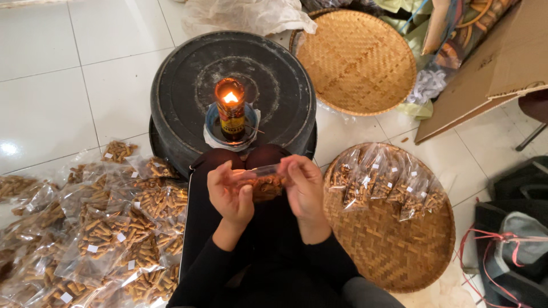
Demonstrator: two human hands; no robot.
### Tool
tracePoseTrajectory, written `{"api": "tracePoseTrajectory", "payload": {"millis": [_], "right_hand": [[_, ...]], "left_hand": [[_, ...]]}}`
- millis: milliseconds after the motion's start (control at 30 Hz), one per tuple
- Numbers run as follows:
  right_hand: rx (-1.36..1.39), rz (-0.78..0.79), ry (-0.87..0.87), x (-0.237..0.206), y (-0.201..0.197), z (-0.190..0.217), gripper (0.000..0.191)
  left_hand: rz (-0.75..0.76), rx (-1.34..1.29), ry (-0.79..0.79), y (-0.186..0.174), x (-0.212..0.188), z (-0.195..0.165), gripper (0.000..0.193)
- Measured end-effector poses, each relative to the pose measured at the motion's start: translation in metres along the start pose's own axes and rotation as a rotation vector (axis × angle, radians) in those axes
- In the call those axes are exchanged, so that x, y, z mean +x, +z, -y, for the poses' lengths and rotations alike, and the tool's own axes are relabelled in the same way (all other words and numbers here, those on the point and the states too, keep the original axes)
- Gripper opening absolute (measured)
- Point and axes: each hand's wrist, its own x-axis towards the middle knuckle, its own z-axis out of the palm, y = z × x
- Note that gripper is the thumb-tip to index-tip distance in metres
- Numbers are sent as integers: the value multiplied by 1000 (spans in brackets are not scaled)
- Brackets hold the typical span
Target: The person sits on the floor and heat-seals clear plastic bags filled with rolled snack pieces over a candle flame, pressing the bag opening against the flame to melt it shut. They set finished bags onto woven trays and pick up new filled bags to repeat the sealing process.
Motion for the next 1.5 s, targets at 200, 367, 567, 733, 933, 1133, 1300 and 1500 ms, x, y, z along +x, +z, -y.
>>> {"api": "tracePoseTrajectory", "payload": {"millis": [200, 367, 567, 733, 933, 1133, 1300, 1500], "right_hand": [[134, -39, 39, 0, 3, -4, 43], [15, -36, -41, 3, 10, -3, 31], [65, -126, 38, 7, 11, 1, 38], [-131, -105, 96, 27, 7, -18, 17], [-280, -49, 166, 114, -11, -42, 19], [-384, -60, 280, 179, -3, -56, 15], [-399, -68, 333, 197, 5, -64, 16], [-451, -86, 341, 201, 13, -71, 16]], "left_hand": [[-131, 378, -86, 1, 2, -15, 19], [-209, 282, -94, 14, 7, -13, 36], [-181, 359, -156, 12, 5, -10, 19], [-284, 248, -397, 4, 5, 13, 14], [-432, -176, -779, -12, 32, 68, 15], [-488, -327, -736, -21, 55, 102, 13], [-514, -377, -747, -29, 69, 105, 13], [-549, -332, -776, -33, 73, 99, 15]]}}
